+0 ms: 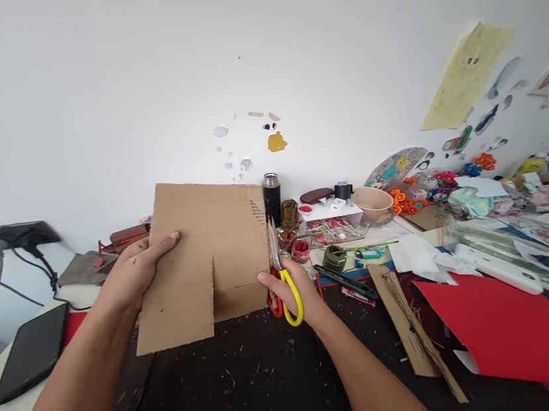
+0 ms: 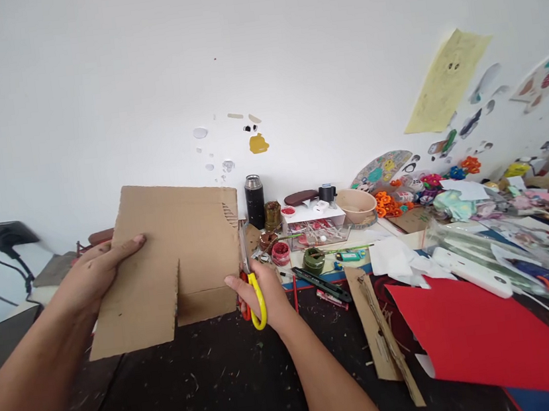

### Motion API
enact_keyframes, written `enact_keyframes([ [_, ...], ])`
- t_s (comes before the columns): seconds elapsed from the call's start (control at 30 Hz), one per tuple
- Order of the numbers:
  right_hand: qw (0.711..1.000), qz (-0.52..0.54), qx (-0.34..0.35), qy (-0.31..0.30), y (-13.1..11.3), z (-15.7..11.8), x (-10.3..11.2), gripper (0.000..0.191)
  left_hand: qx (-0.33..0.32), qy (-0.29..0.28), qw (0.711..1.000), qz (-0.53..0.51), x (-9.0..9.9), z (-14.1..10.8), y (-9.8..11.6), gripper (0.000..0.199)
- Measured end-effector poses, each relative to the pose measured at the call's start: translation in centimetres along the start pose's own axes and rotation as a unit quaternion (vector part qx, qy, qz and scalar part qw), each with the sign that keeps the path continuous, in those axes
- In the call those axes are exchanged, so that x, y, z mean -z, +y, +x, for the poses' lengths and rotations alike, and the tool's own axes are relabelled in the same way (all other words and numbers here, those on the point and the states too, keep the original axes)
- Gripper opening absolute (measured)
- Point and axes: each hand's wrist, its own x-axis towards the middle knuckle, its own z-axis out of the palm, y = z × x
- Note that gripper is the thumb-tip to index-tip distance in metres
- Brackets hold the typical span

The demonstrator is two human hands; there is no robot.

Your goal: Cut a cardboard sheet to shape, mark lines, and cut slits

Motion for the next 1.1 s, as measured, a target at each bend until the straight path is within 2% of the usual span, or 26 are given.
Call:
enact_keyframes([
  [0.3, 0.999, -0.047, 0.011, 0.012, -0.6, -0.4, 0.0, 0.044, 0.065, 0.010, 0.998, -0.018, 0.1, 0.7, -0.2, 0.033],
  [0.5, 1.000, 0.006, 0.017, -0.008, -0.6, -0.3, 0.0, 0.044, 0.047, 0.009, 0.999, -0.024, 0.0, 0.7, -0.5, 0.032],
  [0.63, 0.999, 0.026, 0.016, -0.011, -0.9, -0.1, 0.1, 0.046, 0.046, 0.001, 0.999, -0.002, 0.1, 0.8, -0.6, 0.043],
  [0.7, 0.999, 0.026, 0.006, -0.024, -1.1, -0.1, 0.1, 0.048, 0.042, -0.023, 0.999, 0.023, 0.5, 0.9, -0.3, 0.054],
  [0.8, 0.999, 0.005, -0.005, -0.053, -1.3, -0.4, 0.0, 0.049, -0.027, -0.045, 0.998, 0.034, 1.5, 1.3, 0.3, 0.075],
  [0.87, 0.996, -0.014, -0.016, -0.083, -1.5, -0.7, -0.1, 0.048, -0.073, -0.021, 0.997, 0.021, 2.3, 1.6, 0.6, 0.080],
  [1.0, 0.988, -0.029, -0.040, -0.145, -1.3, -1.2, -0.4, 0.042, -0.045, 0.017, 0.998, 0.031, 3.3, 1.8, 0.8, 0.064],
  [1.1, 0.991, -0.011, -0.034, -0.127, -1.1, -1.0, -0.3, 0.043, -0.070, 0.110, 0.991, 0.015, 3.6, 2.0, 1.2, 0.047],
])
